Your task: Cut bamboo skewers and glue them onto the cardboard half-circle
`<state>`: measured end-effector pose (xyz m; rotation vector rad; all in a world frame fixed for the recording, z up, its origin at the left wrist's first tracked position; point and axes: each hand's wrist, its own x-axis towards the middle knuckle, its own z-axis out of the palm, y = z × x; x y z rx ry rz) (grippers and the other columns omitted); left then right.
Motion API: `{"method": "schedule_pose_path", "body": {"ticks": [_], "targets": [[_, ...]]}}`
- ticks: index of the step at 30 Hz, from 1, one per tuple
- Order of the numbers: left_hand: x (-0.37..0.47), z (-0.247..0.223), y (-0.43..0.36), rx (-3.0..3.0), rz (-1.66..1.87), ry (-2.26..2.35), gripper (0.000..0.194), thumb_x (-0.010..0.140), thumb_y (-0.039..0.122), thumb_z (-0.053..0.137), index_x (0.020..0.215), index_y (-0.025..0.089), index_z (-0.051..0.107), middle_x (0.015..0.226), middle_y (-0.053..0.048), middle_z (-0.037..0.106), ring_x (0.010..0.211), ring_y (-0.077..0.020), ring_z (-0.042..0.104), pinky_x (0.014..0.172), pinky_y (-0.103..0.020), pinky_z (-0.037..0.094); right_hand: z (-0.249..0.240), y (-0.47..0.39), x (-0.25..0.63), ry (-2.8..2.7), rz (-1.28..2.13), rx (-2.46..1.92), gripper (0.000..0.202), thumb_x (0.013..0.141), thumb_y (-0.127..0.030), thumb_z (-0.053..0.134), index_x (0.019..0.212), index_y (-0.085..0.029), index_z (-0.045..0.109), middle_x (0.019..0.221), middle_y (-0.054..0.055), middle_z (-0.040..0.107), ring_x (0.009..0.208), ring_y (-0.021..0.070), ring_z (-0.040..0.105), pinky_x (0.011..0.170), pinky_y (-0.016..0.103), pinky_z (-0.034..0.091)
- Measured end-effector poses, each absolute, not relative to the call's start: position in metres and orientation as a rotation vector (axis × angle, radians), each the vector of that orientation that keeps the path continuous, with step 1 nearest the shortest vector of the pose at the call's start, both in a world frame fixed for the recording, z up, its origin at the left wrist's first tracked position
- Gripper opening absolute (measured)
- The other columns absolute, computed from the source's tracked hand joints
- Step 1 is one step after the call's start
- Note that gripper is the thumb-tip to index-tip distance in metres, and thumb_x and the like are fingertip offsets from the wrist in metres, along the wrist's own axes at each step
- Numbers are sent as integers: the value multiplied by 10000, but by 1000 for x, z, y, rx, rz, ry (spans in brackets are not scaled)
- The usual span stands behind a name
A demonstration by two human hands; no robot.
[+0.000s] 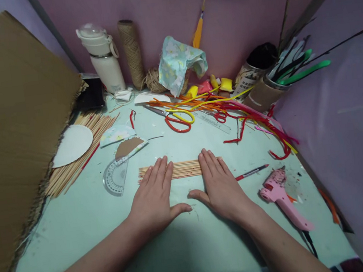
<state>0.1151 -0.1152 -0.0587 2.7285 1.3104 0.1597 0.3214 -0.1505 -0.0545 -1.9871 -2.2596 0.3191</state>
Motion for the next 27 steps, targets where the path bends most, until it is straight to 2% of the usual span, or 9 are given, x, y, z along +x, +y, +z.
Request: {"method": "schedule_pose_path", "body": {"ticks": [9, 13, 17, 24, 27], "targets": [[115, -60, -116, 2724, 141, 1314, 1123, 726, 846, 406, 1505, 58, 226, 1579, -220, 208, 1465, -345, 181, 1165, -489, 219, -49, -149, 321, -2258, 384, -2055, 1005, 834, -689, 487, 1512, -5, 198, 1592, 200, 147, 1490, 295, 98, 1200, 506, 139], [115, -59, -116, 2733, 115, 1309, 1115, 734, 845, 389, 1501, 50, 239, 1580, -215, 205, 1462, -345, 191, 1163, -488, 232, -45, -147, 319, -2279, 386, -2005, 878, 893, -618, 450, 1531, -78, 181, 1605, 136, 146, 1496, 263, 77, 1199, 516, 130], [115, -59, -116, 2745, 94, 1316, 1116, 732, 848, 387, 1495, 45, 255, 1582, -212, 201, 1462, -342, 194, 1163, -485, 234, -44, -145, 315, -2356, 438, -1917, 846, 892, -610, 463, 1539, -143, 183, 1601, 98, 187, 1493, 261, 105, 1195, 527, 131], [113, -62, -116, 2720, 190, 1282, 1119, 735, 845, 386, 1508, 55, 208, 1579, -211, 216, 1472, -323, 167, 1182, -477, 198, -45, -144, 314, -2403, 448, -1925, 863, 880, -628, 472, 1535, -137, 197, 1601, 92, 180, 1490, 256, 127, 1200, 506, 149], [112, -62, -115, 2703, 221, 1280, 1051, 786, 798, 386, 1511, 61, 197, 1575, -202, 239, 1474, -306, 167, 1187, -471, 192, -44, -144, 315, -2412, 442, -1926, 855, 883, -633, 462, 1532, -138, 210, 1600, 91, 176, 1489, 257, 131, 1199, 507, 156]]}}
